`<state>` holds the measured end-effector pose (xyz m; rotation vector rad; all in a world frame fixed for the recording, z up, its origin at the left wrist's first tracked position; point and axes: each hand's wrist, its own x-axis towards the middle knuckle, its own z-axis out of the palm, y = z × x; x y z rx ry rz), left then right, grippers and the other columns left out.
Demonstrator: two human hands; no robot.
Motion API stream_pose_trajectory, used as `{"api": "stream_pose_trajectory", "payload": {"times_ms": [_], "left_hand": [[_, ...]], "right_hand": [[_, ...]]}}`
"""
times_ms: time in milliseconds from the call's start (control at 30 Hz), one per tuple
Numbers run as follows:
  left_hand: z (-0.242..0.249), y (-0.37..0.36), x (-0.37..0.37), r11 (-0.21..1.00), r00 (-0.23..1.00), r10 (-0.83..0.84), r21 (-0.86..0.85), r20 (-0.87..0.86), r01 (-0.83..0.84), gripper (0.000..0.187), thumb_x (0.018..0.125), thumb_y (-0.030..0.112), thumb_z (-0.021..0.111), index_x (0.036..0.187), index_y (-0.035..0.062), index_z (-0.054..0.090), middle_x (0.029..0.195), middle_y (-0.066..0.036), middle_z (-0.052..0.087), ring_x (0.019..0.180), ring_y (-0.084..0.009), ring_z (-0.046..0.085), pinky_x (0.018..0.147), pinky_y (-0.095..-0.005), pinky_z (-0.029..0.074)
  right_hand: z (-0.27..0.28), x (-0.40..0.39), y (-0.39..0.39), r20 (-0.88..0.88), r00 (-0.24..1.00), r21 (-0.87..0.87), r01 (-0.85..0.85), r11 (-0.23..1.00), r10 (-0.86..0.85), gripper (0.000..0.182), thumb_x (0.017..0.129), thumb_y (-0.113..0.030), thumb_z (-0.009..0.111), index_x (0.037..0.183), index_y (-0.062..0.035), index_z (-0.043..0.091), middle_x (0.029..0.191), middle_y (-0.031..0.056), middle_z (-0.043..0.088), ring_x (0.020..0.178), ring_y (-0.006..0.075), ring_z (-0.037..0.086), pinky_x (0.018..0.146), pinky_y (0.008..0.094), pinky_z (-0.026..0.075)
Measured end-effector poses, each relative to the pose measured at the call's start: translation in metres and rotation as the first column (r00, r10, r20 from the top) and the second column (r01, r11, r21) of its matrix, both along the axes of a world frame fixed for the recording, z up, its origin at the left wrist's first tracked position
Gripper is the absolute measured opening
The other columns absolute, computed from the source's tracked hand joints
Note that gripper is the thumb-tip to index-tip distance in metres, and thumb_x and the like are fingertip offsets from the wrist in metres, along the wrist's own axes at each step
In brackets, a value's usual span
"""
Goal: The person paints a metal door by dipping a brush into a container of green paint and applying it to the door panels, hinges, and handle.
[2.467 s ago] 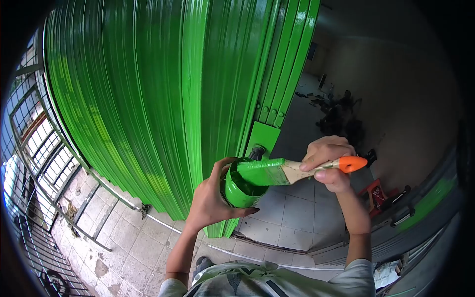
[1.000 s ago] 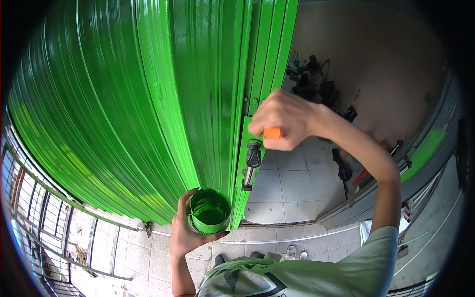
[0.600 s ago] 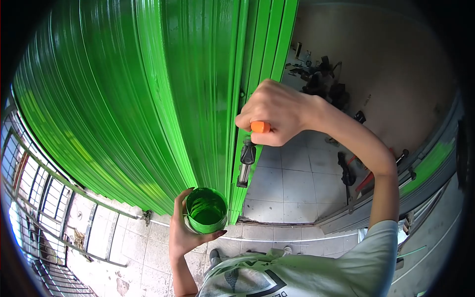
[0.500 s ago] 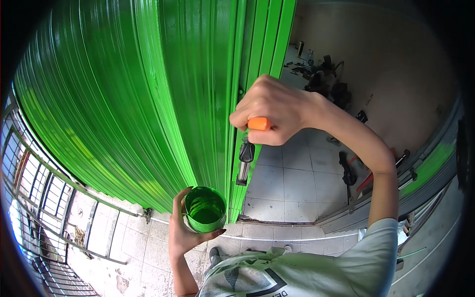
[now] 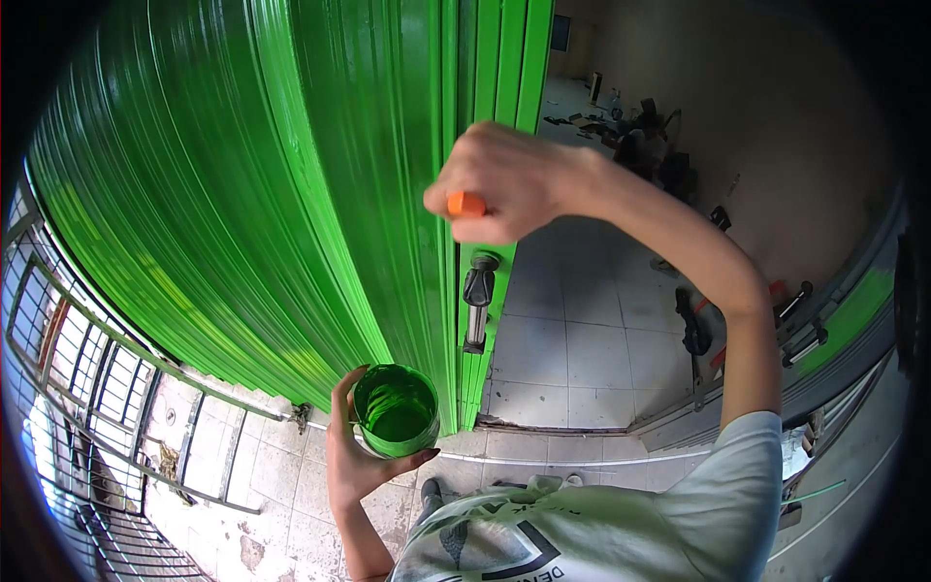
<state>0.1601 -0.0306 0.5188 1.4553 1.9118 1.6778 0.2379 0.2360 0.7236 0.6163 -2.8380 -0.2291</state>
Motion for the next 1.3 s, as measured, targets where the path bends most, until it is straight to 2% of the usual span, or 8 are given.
{"api": "stream_pose_trajectory", "payload": {"times_ms": [133, 300, 433, 667, 833, 933, 1133, 1300], "left_hand": [[0.003, -0.001, -0.001, 1.0, 1.0, -0.002, -0.021, 0.014, 0.003, 0.104, 0.047, 0.025, 0.092, 0.131, 0.0036, 0.035, 0.113, -0.017, 0.06, 0.105, -0.0274, 0.06, 0.094, -0.0391, 0.047], [0.004, 0.001, -0.002, 0.999, 1.0, -0.025, -0.027, 0.014, 0.026, 0.105, 0.047, 0.025, 0.092, 0.132, 0.0036, 0.035, 0.113, -0.017, 0.06, 0.105, -0.0277, 0.06, 0.094, -0.0392, 0.047], [0.002, 0.0, -0.003, 0.999, 0.999, -0.026, -0.046, 0.018, 0.027, 0.105, 0.046, 0.026, 0.092, 0.132, 0.0036, 0.035, 0.113, -0.017, 0.06, 0.106, -0.0278, 0.06, 0.095, -0.0397, 0.047], [0.003, 0.001, 0.0, 0.998, 1.0, -0.015, -0.063, -0.007, 0.015, 0.106, 0.046, 0.025, 0.092, 0.132, 0.0043, 0.034, 0.113, -0.017, 0.06, 0.107, -0.0279, 0.059, 0.094, -0.04, 0.048], [0.001, -0.001, 0.003, 0.999, 1.0, 0.003, -0.053, 0.027, -0.001, 0.106, 0.046, 0.025, 0.093, 0.132, 0.0045, 0.035, 0.113, -0.017, 0.06, 0.106, -0.028, 0.06, 0.093, -0.04, 0.048], [0.003, 0.0, 0.006, 0.999, 1.0, 0.006, -0.054, 0.005, -0.006, 0.106, 0.046, 0.025, 0.093, 0.132, 0.0046, 0.035, 0.112, -0.017, 0.06, 0.106, -0.0278, 0.06, 0.093, -0.0399, 0.048], [0.003, -0.005, 0.008, 0.998, 0.999, 0.021, -0.065, 0.028, -0.019, 0.105, 0.047, 0.025, 0.093, 0.132, 0.0037, 0.035, 0.111, -0.016, 0.061, 0.106, -0.0272, 0.06, 0.094, -0.0397, 0.047], [0.001, -0.003, 0.006, 0.999, 0.999, -0.002, -0.042, 0.048, 0.004, 0.106, 0.048, 0.027, 0.093, 0.133, 0.0032, 0.034, 0.111, -0.016, 0.062, 0.106, -0.0272, 0.061, 0.094, -0.0399, 0.047]], "right_hand": [[0.023, 0.018, -0.01, -0.302, 0.943, 0.013, -0.144, 0.99, 0.141, 0.027, 0.061, -0.011, 0.051, 0.046, -0.009, 0.029, 0.038, 0.0024, 0.022, 0.034, 0.0186, 0.023, 0.038, 0.0355, 0.023], [-0.011, 0.021, -0.003, 0.005, 0.999, -0.014, -0.051, 0.999, 0.051, 0.014, 0.056, -0.012, 0.051, 0.051, -0.0076, 0.039, 0.044, 0.0031, 0.035, 0.039, 0.0198, 0.038, 0.04, 0.0326, 0.031], [0.002, 0.036, 0.002, -0.235, 0.967, -0.035, -0.107, 0.994, 0.096, 0.022, 0.057, -0.011, 0.052, 0.047, -0.0096, 0.032, 0.04, 0.0033, 0.028, 0.035, 0.0199, 0.031, 0.039, 0.0346, 0.027], [-0.013, 0.047, 0.012, -0.187, 0.979, -0.06, -0.1, 0.993, 0.087, 0.018, 0.056, -0.013, 0.051, 0.048, -0.0099, 0.035, 0.041, 0.0032, 0.03, 0.036, 0.0198, 0.033, 0.038, 0.0336, 0.028], [0.008, 0.066, 0.0, -0.352, 0.925, -0.026, -0.162, 0.987, 0.142, 0.017, 0.055, -0.012, 0.056, 0.053, -0.0079, 0.039, 0.045, 0.0041, 0.035, 0.04, 0.0209, 0.038, 0.04, 0.0331, 0.03], [-0.023, 0.065, 0.01, -0.218, 0.972, -0.122, -0.119, 0.985, 0.09, 0.017, 0.056, -0.012, 0.055, 0.053, -0.0079, 0.039, 0.046, 0.0037, 0.035, 0.039, 0.0218, 0.037, 0.04, 0.0332, 0.031], [-0.033, 0.131, 0.02, -0.597, 0.798, -0.185, -0.036, 0.982, -0.083, 0.015, 0.063, -0.014, 0.057, 0.074, -0.0055, 0.064, 0.057, 0.0046, 0.056, 0.044, 0.0183, 0.053, 0.042, 0.0281, 0.041], [-0.152, 0.164, 0.01, -0.683, 0.64, -0.533, -0.107, 0.839, -0.352, 0.021, 0.067, -0.013, 0.058, 0.081, -0.0007, 0.068, 0.064, 0.0098, 0.064, 0.049, 0.0179, 0.058, 0.046, 0.0273, 0.046]]}}
